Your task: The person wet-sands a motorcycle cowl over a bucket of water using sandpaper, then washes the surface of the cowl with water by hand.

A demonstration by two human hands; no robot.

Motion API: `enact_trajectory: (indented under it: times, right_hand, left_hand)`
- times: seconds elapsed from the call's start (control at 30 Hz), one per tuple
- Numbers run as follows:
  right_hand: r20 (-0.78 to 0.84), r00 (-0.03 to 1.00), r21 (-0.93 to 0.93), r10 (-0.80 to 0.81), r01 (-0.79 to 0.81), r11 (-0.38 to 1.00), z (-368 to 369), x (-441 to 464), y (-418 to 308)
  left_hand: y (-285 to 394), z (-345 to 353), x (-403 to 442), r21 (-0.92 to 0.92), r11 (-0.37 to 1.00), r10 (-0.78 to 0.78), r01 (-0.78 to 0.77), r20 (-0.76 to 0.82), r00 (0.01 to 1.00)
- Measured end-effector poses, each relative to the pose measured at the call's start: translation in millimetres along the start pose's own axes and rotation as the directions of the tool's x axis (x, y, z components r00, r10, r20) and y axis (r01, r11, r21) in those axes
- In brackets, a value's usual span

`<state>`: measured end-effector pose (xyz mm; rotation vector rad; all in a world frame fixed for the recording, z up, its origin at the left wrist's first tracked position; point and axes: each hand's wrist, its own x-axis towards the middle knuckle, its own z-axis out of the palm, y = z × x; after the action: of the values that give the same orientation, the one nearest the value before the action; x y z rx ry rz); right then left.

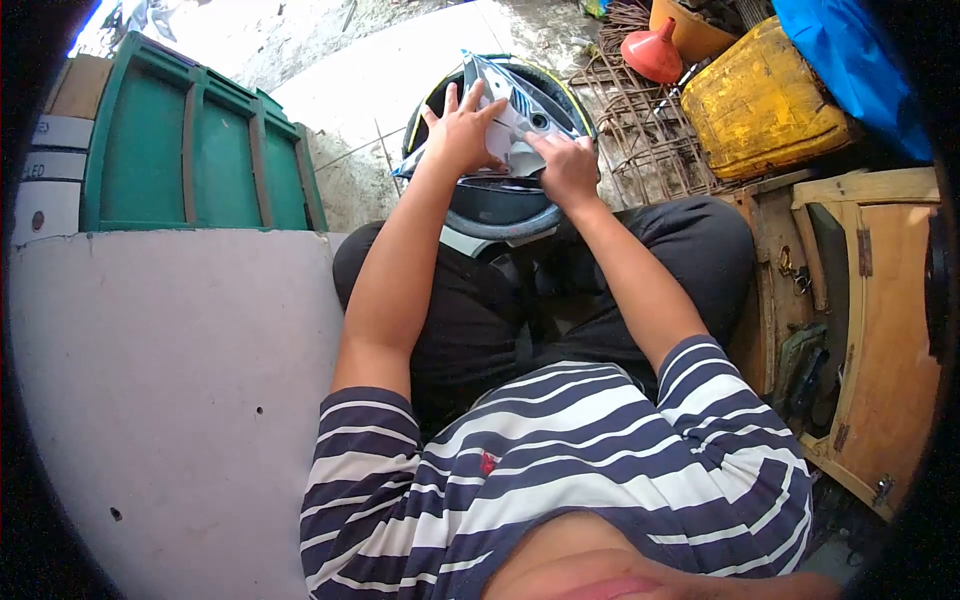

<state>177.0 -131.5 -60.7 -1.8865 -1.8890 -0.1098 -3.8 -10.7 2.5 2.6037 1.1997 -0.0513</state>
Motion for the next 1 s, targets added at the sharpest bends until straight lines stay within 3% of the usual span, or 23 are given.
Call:
enact_trajectory:
  times: [0.13,0.27,0.4,0.53,0.67,0.8,0.93,1.0]
  right_hand:
    - [-0.017,0.975,0.033,0.221,-0.220,0.975,-9.8,7.1,8.5]
    - [-0.017,1.000,0.031,-0.001,0.002,1.000,0.6,1.5,0.6]
    - [0.014,0.984,-0.021,0.175,-0.175,0.984,-14.5,10.2,8.4]
    - [-0.015,1.000,-0.019,-0.007,0.007,1.000,-2.3,4.6,-1.3]
    - [-0.037,0.980,-0.017,0.194,-0.195,0.981,-7.4,9.8,13.1]
    - [-0.029,1.000,-0.031,0.002,-0.003,1.000,-0.3,5.9,-2.4]
    - [-0.016,0.970,0.007,0.242,-0.242,0.970,-9.5,12.5,12.5]
    - [-0.049,0.986,0.031,0.157,-0.156,0.987,-2.9,8.9,9.9]
  left_hand:
    - [-0.6,2.2,-2.7,-0.002,1.000,-0.001,0.001,-0.005,1.000]
    - [1.0,-3.9,-0.6,0.009,1.000,-0.005,0.005,0.006,1.000]
    - [1.2,0.9,-1.8,0.010,1.000,-0.006,0.006,-0.003,1.000]
    - [1.3,1.1,-0.6,0.016,1.000,-0.002,0.002,-0.003,1.000]
    - [0.2,4.1,-0.1,0.026,1.000,-0.002,0.002,-0.014,1.000]
    - [-0.7,3.5,0.7,0.023,1.000,-0.001,0.001,-0.024,1.000]
    - [0.8,5.5,0.0,0.045,0.999,0.000,0.002,-0.040,0.999]
    - [0.8,4.7,-1.8,0.034,0.999,-0.001,0.002,-0.029,1.000]
